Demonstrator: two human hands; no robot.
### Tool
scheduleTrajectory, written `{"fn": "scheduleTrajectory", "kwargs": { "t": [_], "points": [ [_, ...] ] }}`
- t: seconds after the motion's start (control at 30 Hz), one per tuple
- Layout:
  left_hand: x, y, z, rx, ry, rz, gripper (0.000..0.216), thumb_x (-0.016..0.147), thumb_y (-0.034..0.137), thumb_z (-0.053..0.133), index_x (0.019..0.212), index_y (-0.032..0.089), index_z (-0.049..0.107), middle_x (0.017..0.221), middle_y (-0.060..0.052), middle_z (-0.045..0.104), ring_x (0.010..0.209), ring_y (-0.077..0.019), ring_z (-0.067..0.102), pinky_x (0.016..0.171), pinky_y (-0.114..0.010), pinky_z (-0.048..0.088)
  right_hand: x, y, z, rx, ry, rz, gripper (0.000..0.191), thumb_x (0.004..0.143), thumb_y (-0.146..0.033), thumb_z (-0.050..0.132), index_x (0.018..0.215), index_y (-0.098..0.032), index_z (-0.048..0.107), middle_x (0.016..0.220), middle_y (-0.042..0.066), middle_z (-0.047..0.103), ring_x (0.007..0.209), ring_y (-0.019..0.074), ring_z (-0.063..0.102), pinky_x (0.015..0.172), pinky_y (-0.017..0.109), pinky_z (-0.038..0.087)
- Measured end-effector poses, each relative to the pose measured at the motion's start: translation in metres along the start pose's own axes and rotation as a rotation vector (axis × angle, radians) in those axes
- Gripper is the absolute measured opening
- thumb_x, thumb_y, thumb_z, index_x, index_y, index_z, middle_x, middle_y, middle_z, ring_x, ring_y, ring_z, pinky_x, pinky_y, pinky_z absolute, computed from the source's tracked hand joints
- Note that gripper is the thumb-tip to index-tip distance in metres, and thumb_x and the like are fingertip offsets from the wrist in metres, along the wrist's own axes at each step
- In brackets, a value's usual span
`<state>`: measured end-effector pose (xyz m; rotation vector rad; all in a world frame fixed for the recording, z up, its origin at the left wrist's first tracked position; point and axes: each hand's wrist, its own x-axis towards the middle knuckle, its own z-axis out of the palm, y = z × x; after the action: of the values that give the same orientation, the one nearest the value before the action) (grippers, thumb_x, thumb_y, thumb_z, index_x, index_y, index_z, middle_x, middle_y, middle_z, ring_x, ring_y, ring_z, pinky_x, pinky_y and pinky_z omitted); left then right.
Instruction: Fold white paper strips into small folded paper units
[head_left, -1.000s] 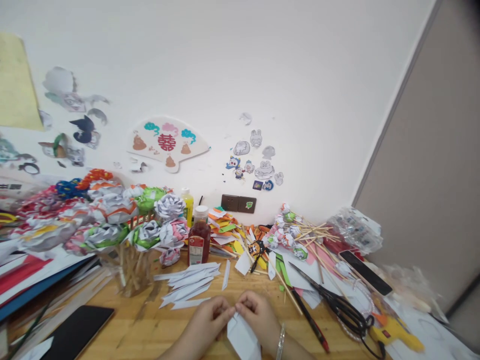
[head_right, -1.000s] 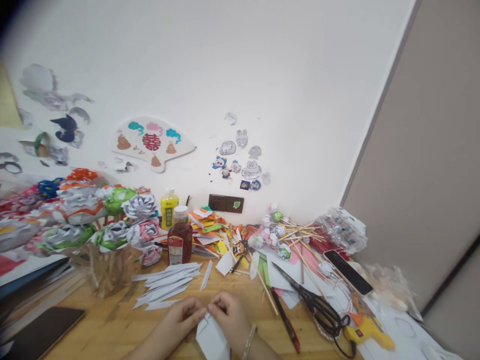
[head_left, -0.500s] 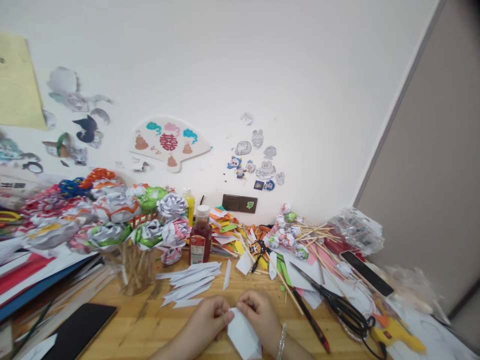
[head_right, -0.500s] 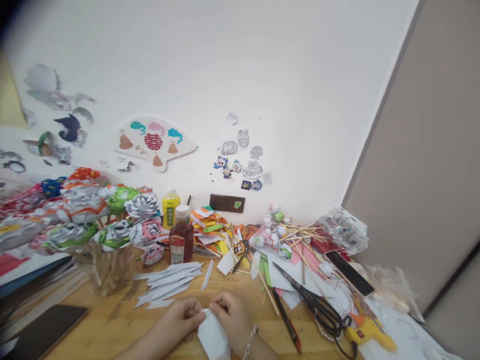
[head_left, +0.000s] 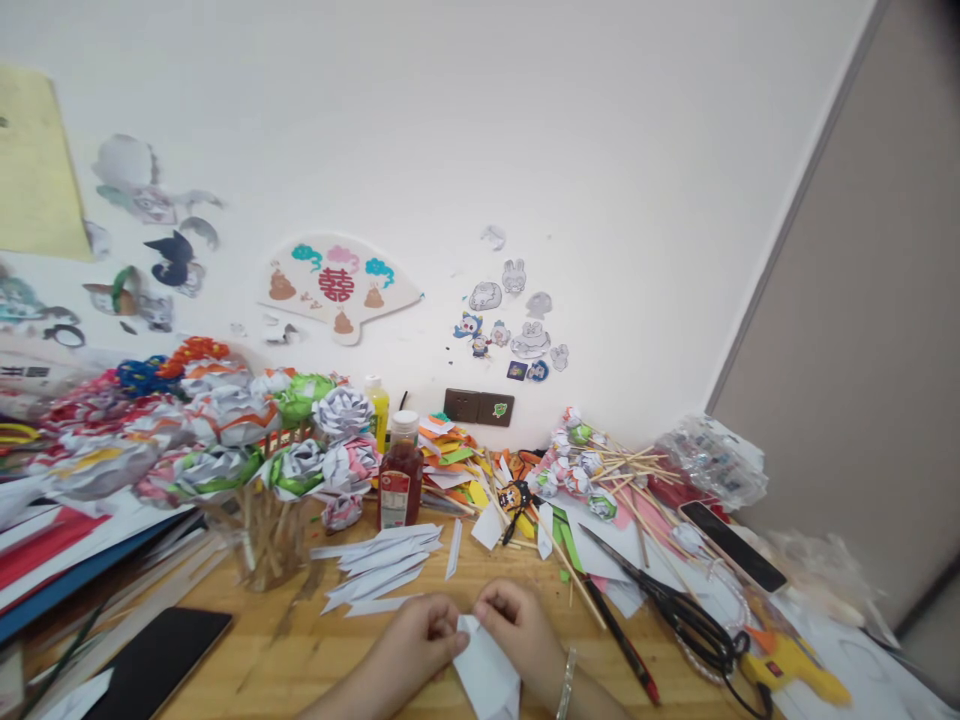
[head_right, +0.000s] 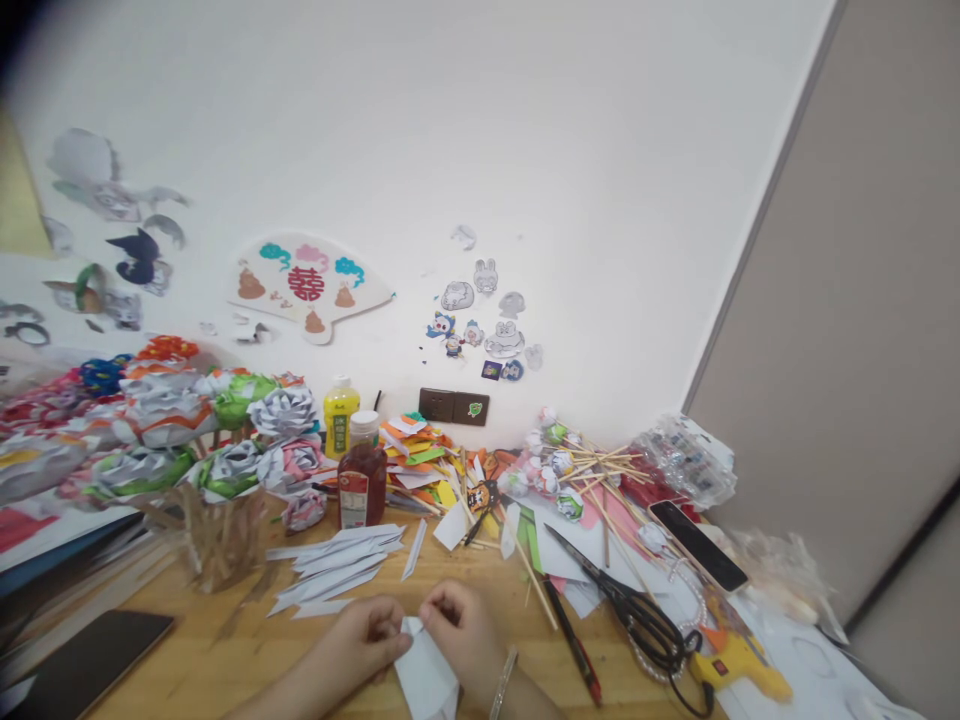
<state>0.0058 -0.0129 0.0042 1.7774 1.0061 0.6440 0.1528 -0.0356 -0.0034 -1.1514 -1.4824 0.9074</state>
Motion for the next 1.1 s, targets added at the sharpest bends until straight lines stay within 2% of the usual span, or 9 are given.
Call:
{"fn": "scheduleTrajectory", "kwargs": {
  "t": [0.13,0.3,0.63,0.97,1.1],
  "points": [
    [0.000,0.001,0.001,0.149,0.069,0.072,0.009,0.061,0.021,0.048,0.054,0.015,0.049,0.049,0.007,0.041,0.050,-0.0092,0.040,0.047,-0.017,0.029,0.001,0.003,0.001,-0.072,-0.020,0.026,0.013,0.066,-0.013,0.047,0.057,-0.013,0.056,0.051,-0.003,0.049,0.049,0.0090,0.043,0.046,0.018,0.032],
    [-0.004,0.006,0.002,0.179,0.088,0.102,0.011,0.063,0.020,0.044,0.054,0.015,0.050,0.050,0.006,0.043,0.052,-0.0094,0.041,0.049,-0.017,0.029,0.002,0.006,0.001,-0.128,-0.028,0.025,0.014,0.063,-0.009,0.046,0.054,-0.013,0.055,0.048,-0.005,0.044,0.047,0.0079,0.039,0.044,0.017,0.029],
    [-0.004,0.010,0.000,0.068,0.064,0.044,0.011,0.063,0.020,0.045,0.057,0.014,0.051,0.050,0.006,0.044,0.051,-0.0097,0.042,0.049,-0.018,0.031,0.002,0.006,-0.001,-0.082,-0.074,0.027,0.011,0.064,-0.010,0.046,0.058,-0.013,0.055,0.050,-0.005,0.043,0.047,0.0074,0.038,0.044,0.017,0.029],
    [-0.001,0.002,0.000,-0.013,0.040,0.070,0.008,0.063,0.020,0.043,0.058,0.016,0.048,0.050,0.007,0.041,0.050,-0.0095,0.040,0.048,-0.018,0.030,0.002,0.009,-0.003,-0.103,-0.102,-0.005,0.012,0.069,-0.019,0.048,0.060,-0.014,0.054,0.052,-0.004,0.043,0.050,0.0084,0.039,0.047,0.018,0.030],
    [-0.003,0.005,0.000,-0.058,0.037,0.047,0.017,0.068,0.026,0.039,0.056,0.016,0.046,0.046,0.007,0.039,0.045,-0.0095,0.040,0.045,-0.019,0.030,0.001,0.007,-0.003,-0.164,-0.110,-0.038,0.012,0.070,-0.018,0.047,0.061,-0.014,0.055,0.053,-0.004,0.043,0.050,0.0086,0.039,0.047,0.018,0.030]
  ]
}}
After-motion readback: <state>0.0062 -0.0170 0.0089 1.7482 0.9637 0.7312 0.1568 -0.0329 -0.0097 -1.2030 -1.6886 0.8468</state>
